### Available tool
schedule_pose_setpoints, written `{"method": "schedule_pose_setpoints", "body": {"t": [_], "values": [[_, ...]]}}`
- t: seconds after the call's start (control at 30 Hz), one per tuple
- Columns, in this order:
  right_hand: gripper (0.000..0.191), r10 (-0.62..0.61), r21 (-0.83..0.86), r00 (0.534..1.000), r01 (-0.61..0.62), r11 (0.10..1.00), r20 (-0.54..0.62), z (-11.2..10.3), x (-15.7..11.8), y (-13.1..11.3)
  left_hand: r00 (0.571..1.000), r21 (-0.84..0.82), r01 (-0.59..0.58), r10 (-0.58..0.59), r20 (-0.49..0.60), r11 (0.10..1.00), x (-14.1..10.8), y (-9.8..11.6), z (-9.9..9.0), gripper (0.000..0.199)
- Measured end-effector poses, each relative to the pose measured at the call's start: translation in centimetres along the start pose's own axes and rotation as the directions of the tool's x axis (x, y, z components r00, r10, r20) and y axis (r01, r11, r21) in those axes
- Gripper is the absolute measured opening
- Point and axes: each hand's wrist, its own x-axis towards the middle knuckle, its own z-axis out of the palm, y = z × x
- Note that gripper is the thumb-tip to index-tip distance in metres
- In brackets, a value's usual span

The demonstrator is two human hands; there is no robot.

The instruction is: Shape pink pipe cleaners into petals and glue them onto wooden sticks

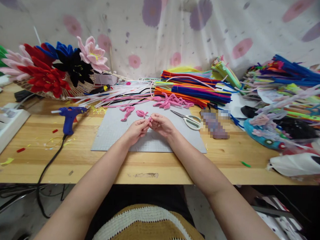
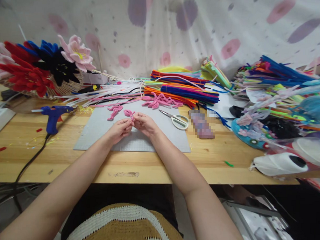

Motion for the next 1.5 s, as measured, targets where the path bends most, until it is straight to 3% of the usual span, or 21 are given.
{"method": "schedule_pose_setpoints", "body": {"t": [0.23, 0.4, 0.6, 0.77, 0.97, 1.13, 1.27, 1.4, 1.5], "values": [[0.032, 0.046, -0.147, 0.999, -0.044, 0.988, 0.009, 0.2, 0.0, -1.1, 0.997, 0.002, -0.070, 0.070, -0.025, 0.998, 0.0, -0.3, 0.0, 0.031], [0.027, -0.032, -0.256, 0.999, 0.024, 0.966, -0.030, 0.4, -0.4, -1.7, 0.994, 0.081, -0.097, 0.102, -0.050, 0.992, -0.2, -0.4, 0.3, 0.031], [0.021, -0.008, -0.251, 0.998, -0.008, 0.968, -0.060, 0.0, -0.3, -1.3, 0.991, 0.161, -0.110, 0.121, -0.059, 0.981, -0.3, -0.2, 0.5, 0.033], [0.018, 0.031, -0.299, 0.998, -0.046, 0.953, -0.054, -0.4, -0.2, -1.3, 0.993, 0.167, -0.104, 0.111, -0.036, 0.981, -0.1, -0.4, 0.1, 0.033], [0.022, -0.038, -0.475, 0.994, -0.013, 0.880, -0.099, -0.4, -0.7, -1.7, 0.999, 0.136, -0.048, 0.050, -0.012, 0.990, -0.2, -0.3, -0.2, 0.030], [0.032, 0.034, -0.374, 0.999, -0.032, 0.927, -0.001, -0.7, -1.0, -2.0, 0.999, 0.044, -0.002, 0.000, 0.043, 0.999, -0.4, 0.0, -0.4, 0.028], [0.045, 0.097, -0.336, 0.995, -0.103, 0.936, -0.034, -0.5, -0.9, -2.0, 0.998, 0.087, -0.057, 0.060, -0.027, 0.995, -0.3, 0.0, -0.3, 0.029], [0.040, -0.027, -0.438, 0.999, 0.010, 0.899, -0.034, -0.1, -0.7, -1.6, 0.998, 0.108, -0.015, 0.022, -0.066, 0.994, -0.3, 0.1, -0.2, 0.030], [0.035, -0.112, -0.457, 0.992, 0.076, 0.886, -0.051, -0.5, -0.5, -1.4, 0.998, 0.053, 0.064, -0.064, -0.009, 0.997, -0.4, 0.3, -0.3, 0.029]]}}
